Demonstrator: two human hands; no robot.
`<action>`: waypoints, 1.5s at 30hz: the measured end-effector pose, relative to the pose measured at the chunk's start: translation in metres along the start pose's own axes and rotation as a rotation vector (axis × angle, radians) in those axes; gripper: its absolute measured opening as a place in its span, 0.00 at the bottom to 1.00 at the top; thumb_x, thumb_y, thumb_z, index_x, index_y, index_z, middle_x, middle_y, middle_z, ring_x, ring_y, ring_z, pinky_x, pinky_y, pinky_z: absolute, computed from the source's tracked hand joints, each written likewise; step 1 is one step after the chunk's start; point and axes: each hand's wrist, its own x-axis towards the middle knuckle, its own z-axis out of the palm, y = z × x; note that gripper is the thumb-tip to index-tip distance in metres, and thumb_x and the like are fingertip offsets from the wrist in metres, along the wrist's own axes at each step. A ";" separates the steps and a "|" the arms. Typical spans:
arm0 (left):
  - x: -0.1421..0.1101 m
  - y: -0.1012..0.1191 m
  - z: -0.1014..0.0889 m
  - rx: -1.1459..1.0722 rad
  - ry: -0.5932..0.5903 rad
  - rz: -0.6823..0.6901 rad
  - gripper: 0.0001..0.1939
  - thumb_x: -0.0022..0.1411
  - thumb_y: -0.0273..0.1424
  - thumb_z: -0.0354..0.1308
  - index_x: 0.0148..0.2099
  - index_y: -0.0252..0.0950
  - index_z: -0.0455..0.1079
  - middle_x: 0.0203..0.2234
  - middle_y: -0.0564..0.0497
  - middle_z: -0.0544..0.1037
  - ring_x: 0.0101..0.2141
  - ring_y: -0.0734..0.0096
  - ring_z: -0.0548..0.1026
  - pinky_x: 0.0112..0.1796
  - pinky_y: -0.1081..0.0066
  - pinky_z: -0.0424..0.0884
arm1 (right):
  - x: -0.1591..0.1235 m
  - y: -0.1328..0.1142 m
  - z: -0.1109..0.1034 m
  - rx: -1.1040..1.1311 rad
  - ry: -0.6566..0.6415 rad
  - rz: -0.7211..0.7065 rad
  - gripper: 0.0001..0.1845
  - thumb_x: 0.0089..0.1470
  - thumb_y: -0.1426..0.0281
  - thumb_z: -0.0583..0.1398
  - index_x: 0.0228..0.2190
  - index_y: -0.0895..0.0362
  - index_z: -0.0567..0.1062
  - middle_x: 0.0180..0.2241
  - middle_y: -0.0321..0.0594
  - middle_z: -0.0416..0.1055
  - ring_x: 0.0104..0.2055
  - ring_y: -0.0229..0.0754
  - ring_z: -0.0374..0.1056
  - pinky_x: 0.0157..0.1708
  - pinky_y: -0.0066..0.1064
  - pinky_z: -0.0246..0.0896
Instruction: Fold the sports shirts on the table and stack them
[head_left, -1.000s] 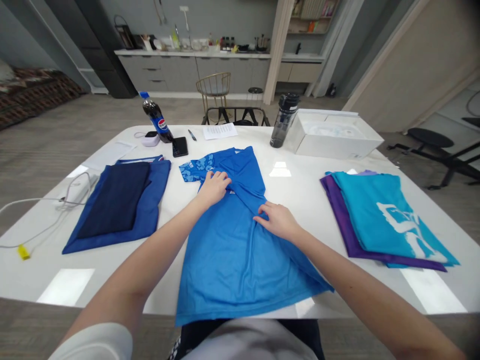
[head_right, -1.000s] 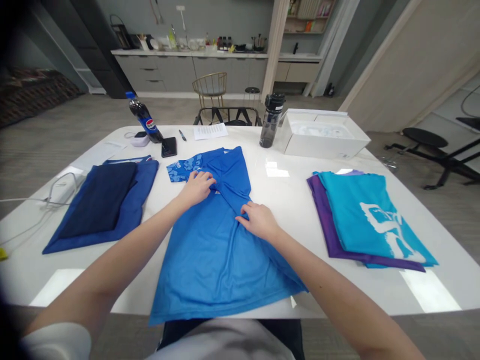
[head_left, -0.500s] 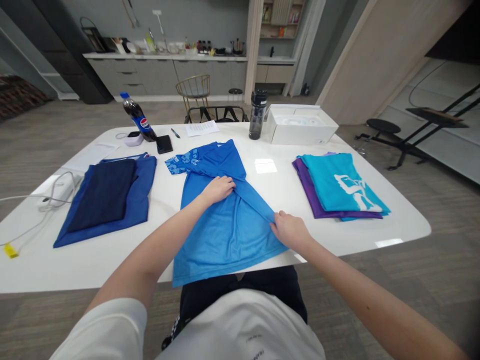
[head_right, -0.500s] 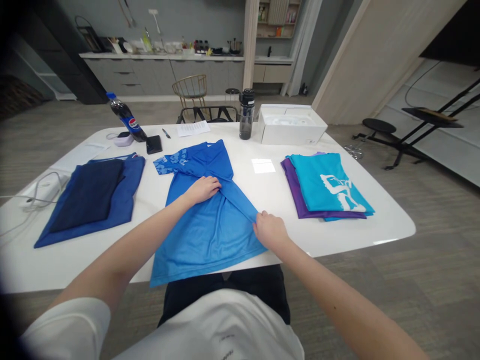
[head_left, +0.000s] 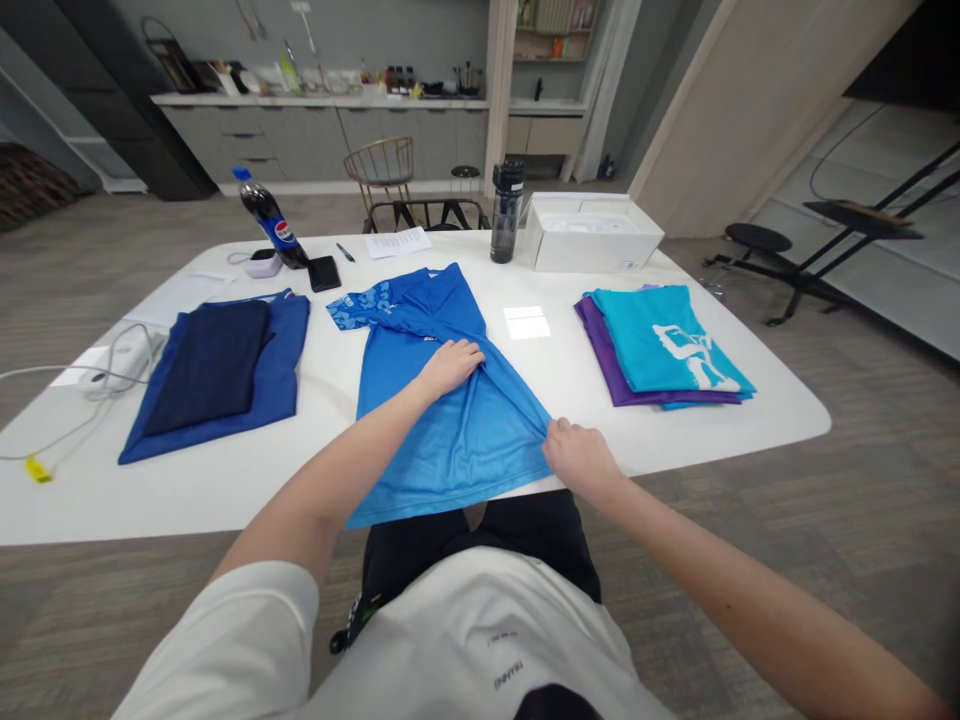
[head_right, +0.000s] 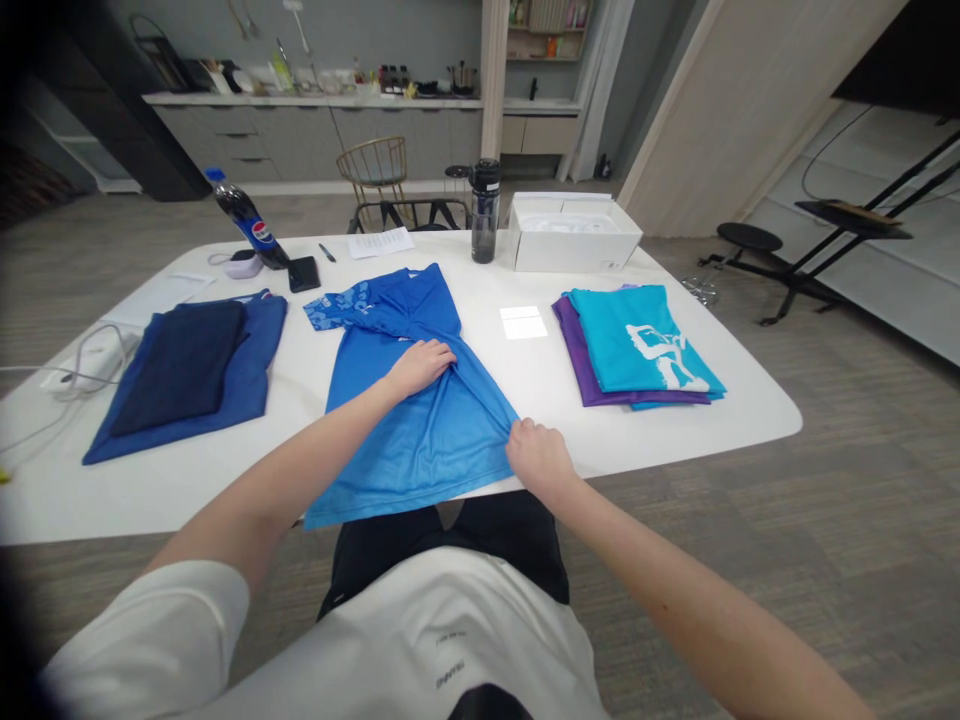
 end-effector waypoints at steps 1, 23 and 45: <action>0.002 0.002 -0.002 -0.018 -0.002 -0.018 0.13 0.72 0.28 0.47 0.50 0.39 0.73 0.45 0.44 0.77 0.47 0.59 0.71 0.44 0.61 0.67 | -0.001 0.003 -0.006 0.036 -0.016 0.003 0.15 0.67 0.73 0.49 0.41 0.65 0.74 0.39 0.57 0.75 0.38 0.52 0.76 0.33 0.35 0.61; -0.118 0.056 -0.031 -0.161 -0.029 0.018 0.16 0.75 0.31 0.46 0.57 0.41 0.72 0.54 0.45 0.75 0.54 0.64 0.71 0.50 0.65 0.64 | -0.001 -0.025 -0.004 0.354 -0.085 -0.321 0.12 0.61 0.58 0.63 0.38 0.54 0.77 0.40 0.41 0.78 0.39 0.44 0.74 0.37 0.29 0.58; 0.000 -0.131 -0.015 -0.102 0.042 -0.915 0.22 0.72 0.40 0.45 0.61 0.36 0.65 0.54 0.33 0.76 0.55 0.44 0.72 0.52 0.44 0.65 | 0.185 0.007 -0.041 0.778 -0.042 -0.359 0.20 0.63 0.56 0.56 0.32 0.57 0.79 0.27 0.36 0.73 0.31 0.40 0.67 0.33 0.29 0.59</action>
